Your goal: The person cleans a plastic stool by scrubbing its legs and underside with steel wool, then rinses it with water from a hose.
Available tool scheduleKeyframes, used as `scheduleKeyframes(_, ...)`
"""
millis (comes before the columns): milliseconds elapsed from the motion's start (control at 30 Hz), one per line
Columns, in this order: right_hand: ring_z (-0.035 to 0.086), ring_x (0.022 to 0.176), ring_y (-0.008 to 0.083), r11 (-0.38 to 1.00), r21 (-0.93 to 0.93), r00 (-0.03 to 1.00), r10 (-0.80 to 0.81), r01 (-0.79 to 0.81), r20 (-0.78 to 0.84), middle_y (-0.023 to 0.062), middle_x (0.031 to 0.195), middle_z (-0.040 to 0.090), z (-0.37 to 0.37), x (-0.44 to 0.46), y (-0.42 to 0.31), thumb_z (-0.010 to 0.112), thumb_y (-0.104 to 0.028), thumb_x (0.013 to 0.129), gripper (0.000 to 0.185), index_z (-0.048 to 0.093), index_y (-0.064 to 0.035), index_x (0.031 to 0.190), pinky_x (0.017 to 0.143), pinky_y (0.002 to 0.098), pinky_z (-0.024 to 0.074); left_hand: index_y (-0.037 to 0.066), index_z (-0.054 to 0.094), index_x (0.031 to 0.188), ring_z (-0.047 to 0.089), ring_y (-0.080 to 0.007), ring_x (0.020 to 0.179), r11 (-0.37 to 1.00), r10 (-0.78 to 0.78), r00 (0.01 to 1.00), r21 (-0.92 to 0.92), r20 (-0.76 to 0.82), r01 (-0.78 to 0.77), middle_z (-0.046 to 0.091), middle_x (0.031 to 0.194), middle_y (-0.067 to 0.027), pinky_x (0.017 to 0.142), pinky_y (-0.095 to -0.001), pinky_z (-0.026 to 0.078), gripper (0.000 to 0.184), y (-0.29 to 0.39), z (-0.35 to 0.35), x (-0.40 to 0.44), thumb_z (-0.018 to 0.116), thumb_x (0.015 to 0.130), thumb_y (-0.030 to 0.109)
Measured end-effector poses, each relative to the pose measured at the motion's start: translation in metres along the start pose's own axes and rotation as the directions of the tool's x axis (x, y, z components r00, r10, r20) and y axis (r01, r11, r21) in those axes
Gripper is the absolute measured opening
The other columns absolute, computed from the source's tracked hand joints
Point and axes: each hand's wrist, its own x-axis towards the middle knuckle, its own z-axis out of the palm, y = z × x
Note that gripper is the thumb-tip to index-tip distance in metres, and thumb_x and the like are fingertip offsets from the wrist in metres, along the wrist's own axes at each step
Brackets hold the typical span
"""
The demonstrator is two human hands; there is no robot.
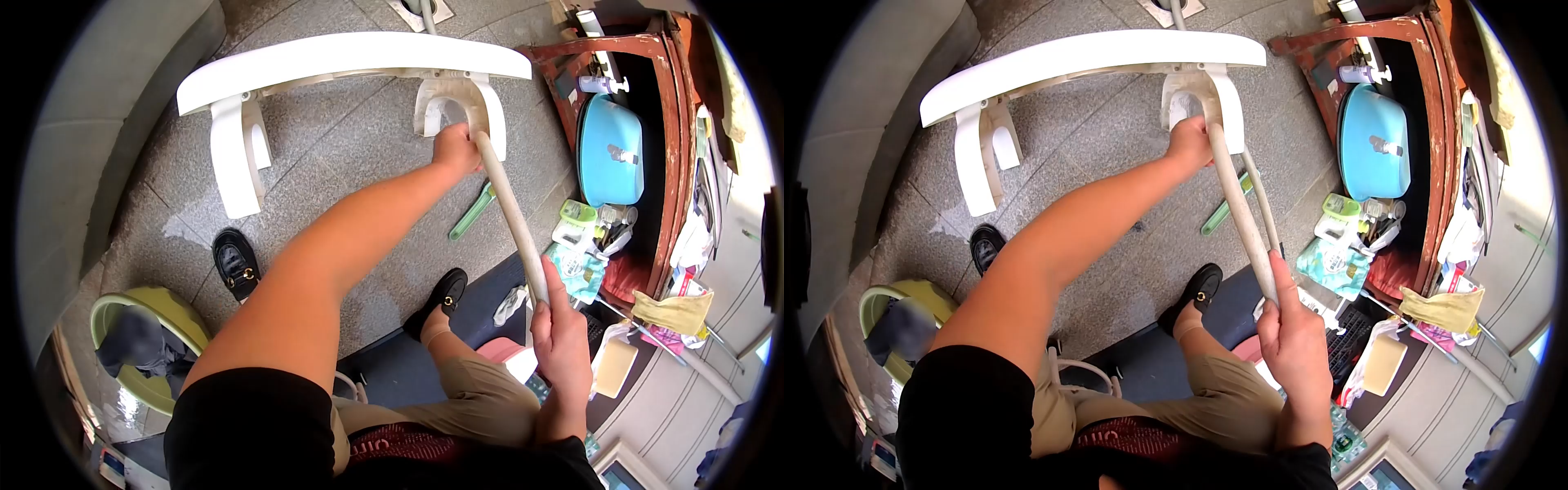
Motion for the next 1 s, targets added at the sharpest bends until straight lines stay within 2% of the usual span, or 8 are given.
scheduleKeyframes(133, 0.067, 0.060, 0.0298, 1.000, -0.004, 0.999, -0.013, 0.013, -0.036, 0.0183, 0.067, 0.062, 0.002, 0.001, 0.001, 0.052, -0.004, 0.090, 0.057, 0.044, -0.0136, 0.145, 0.062, 0.0387, 0.0526, 0.002, 0.066, 0.082, 0.067, -0.0163, 0.063, 0.974, 0.129, 0.991, 0.194, -0.030, -0.120, 0.067, 0.069, -0.0110, 0.048, -0.0314, 0.050, 0.016, 0.001, -0.004, 0.001, 0.061, 0.092, 0.013)
scheduleKeyframes(200, 0.066, 0.060, 0.0301, 1.000, -0.012, 0.999, -0.002, 0.001, -0.041, 0.0185, 0.066, 0.062, 0.000, -0.001, -0.004, 0.052, -0.004, 0.090, 0.056, 0.045, -0.0132, 0.144, 0.062, 0.0388, 0.0524, 0.002, 0.067, 0.085, 0.068, -0.0172, 0.067, 0.754, 0.466, 0.884, 0.528, -0.014, -0.390, 0.067, 0.067, -0.0115, 0.054, -0.0306, 0.052, 0.016, -0.011, -0.010, 0.004, 0.059, 0.092, 0.014)
scheduleKeyframes(333, 0.065, 0.058, 0.0303, 0.996, -0.086, 0.999, 0.033, -0.036, -0.038, 0.0190, 0.065, 0.061, -0.010, -0.009, -0.012, 0.053, -0.002, 0.088, 0.056, 0.048, -0.0118, 0.142, 0.059, 0.0383, 0.0513, 0.002, 0.064, 0.096, 0.066, -0.0163, 0.067, 0.695, 0.435, 0.900, 0.639, -0.008, -0.330, 0.067, 0.074, -0.0112, 0.059, -0.0306, 0.053, 0.015, -0.023, -0.006, 0.009, 0.057, 0.094, 0.015)
scheduleKeyframes(400, 0.064, 0.057, 0.0300, 0.996, -0.088, 0.998, 0.025, -0.030, -0.056, 0.0190, 0.064, 0.060, -0.015, -0.016, -0.013, 0.054, -0.001, 0.087, 0.057, 0.048, -0.0114, 0.142, 0.058, 0.0378, 0.0508, 0.006, 0.058, 0.110, 0.064, -0.0170, 0.078, 0.995, 0.084, 0.994, -0.055, 0.069, -0.081, 0.067, 0.089, -0.0061, 0.063, -0.0331, 0.053, 0.020, -0.018, -0.005, 0.005, 0.063, 0.094, 0.016)
scheduleKeyframes(533, 0.061, 0.052, 0.0268, 0.994, -0.109, 0.994, 0.018, -0.029, -0.104, 0.0180, 0.062, 0.058, -0.017, -0.019, -0.011, 0.054, 0.002, 0.085, 0.059, 0.049, -0.0105, 0.142, 0.056, 0.0351, 0.0494, 0.007, 0.055, 0.115, 0.058, -0.0117, 0.077, 0.910, -0.298, 0.905, -0.196, 0.303, 0.365, 0.063, 0.099, -0.0057, 0.068, -0.0241, 0.052, 0.022, 0.009, -0.012, 0.011, 0.062, 0.094, 0.014)
scheduleKeyframes(667, 0.054, 0.049, 0.0231, 0.995, -0.100, 0.988, 0.013, -0.029, -0.157, 0.0172, 0.060, 0.055, -0.018, -0.014, -0.009, 0.053, 0.001, 0.086, 0.056, 0.050, -0.0108, 0.142, 0.053, 0.0333, 0.0465, 0.003, 0.058, 0.111, 0.064, -0.0153, 0.073, 0.936, -0.311, 0.887, -0.053, 0.341, 0.349, 0.066, 0.097, -0.0101, 0.062, -0.0271, 0.056, 0.020, 0.016, -0.007, 0.019, 0.060, 0.091, 0.003)
scheduleKeyframes(767, 0.048, 0.050, 0.0177, 0.996, -0.064, 0.973, 0.041, -0.057, -0.226, 0.0139, 0.059, 0.050, -0.020, -0.009, -0.004, 0.048, -0.003, 0.092, 0.052, 0.048, -0.0113, 0.143, 0.053, 0.0310, 0.0432, 0.000, 0.054, 0.118, 0.065, -0.0223, 0.100, 0.917, -0.273, 0.942, -0.243, 0.195, 0.316, 0.064, 0.109, -0.0142, 0.085, -0.0336, 0.059, 0.023, 0.016, 0.014, 0.009, 0.055, 0.095, 0.004)
scheduleKeyframes(1000, 0.045, 0.053, 0.0123, 0.993, 0.030, 0.956, 0.117, -0.113, -0.267, 0.0073, 0.059, 0.049, -0.025, -0.007, -0.002, 0.043, -0.009, 0.096, 0.047, 0.047, -0.0085, 0.143, 0.053, 0.0278, 0.0405, -0.002, 0.056, 0.115, 0.066, -0.0255, 0.098, 0.761, -0.162, 0.931, -0.560, 0.327, 0.329, 0.064, 0.108, -0.0165, 0.087, -0.0366, 0.059, 0.024, -0.007, 0.007, 0.015, 0.046, 0.094, -0.004)
